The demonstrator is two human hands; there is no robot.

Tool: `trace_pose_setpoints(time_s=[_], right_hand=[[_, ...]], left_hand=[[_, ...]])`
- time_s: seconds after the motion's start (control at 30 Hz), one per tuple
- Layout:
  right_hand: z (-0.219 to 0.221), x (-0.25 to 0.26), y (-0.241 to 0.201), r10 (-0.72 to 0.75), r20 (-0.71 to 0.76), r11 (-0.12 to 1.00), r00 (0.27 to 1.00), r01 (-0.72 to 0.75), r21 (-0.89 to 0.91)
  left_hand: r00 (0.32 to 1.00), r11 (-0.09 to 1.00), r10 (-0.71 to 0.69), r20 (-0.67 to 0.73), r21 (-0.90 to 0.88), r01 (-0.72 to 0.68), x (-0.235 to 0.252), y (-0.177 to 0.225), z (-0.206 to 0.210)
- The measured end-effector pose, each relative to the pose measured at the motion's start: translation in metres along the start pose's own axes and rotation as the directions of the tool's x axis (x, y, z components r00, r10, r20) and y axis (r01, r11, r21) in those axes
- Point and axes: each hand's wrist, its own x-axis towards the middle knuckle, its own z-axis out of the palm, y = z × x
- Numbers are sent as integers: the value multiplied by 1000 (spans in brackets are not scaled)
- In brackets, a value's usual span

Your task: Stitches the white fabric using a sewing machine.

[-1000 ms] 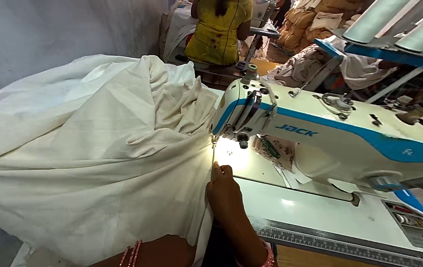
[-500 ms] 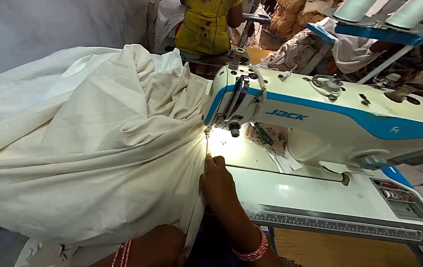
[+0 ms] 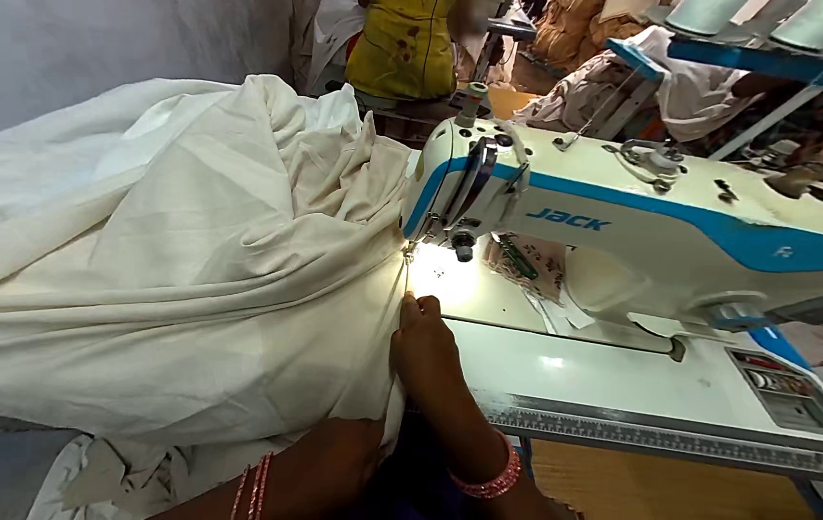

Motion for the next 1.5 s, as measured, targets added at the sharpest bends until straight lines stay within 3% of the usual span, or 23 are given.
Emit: trace_pose_setpoints(time_s=[0.1,0.17,0.2,0.23,0.3,0.43,0.63,0.93,1.13,1.37,1.5], right_hand=[[0,0,0,3,5,1000,1000,-3,-16],[1,-1,-1,2,0,1000,1000,-2,-26],[1,-1,-1,-2,-10,1000,1000,1,-25],[2,-1,-1,-7,-23,1000,1000,7,-18],[3,-1,0,-11,-28,1000,1000,11,-12],[1,-1,0,-2,-14,1000,1000,2,-20],[0,0,-1,16,3,1000,1000,-16,-25],[1,2,2,2,-19,1000,1000,-2,-4],[-2,6,1,16,-8,1000,1000,-16,-4],[-4,13,0,-4,-28,1000,1000,4,-1],[-3,16,-1,-20,-45,1000,999,19,-25]], left_hand=[[949,983,-185,255,36,182,6,9,-16],[977,990,-134,164,58,126,4,7,-14],[999,996,-43,16,83,41,3,2,-7],[987,990,69,-143,130,-50,4,-4,1],[957,978,149,-247,179,-106,9,-6,3],[967,978,97,-234,202,-49,17,-1,-7],[961,969,131,-243,236,-73,24,-1,-19],[881,929,261,-396,352,-117,30,-6,-15],[978,977,79,-191,210,-37,34,3,-40],[942,977,168,-291,178,-119,40,-5,-40],[946,983,130,-298,162,-84,42,-8,-43]])
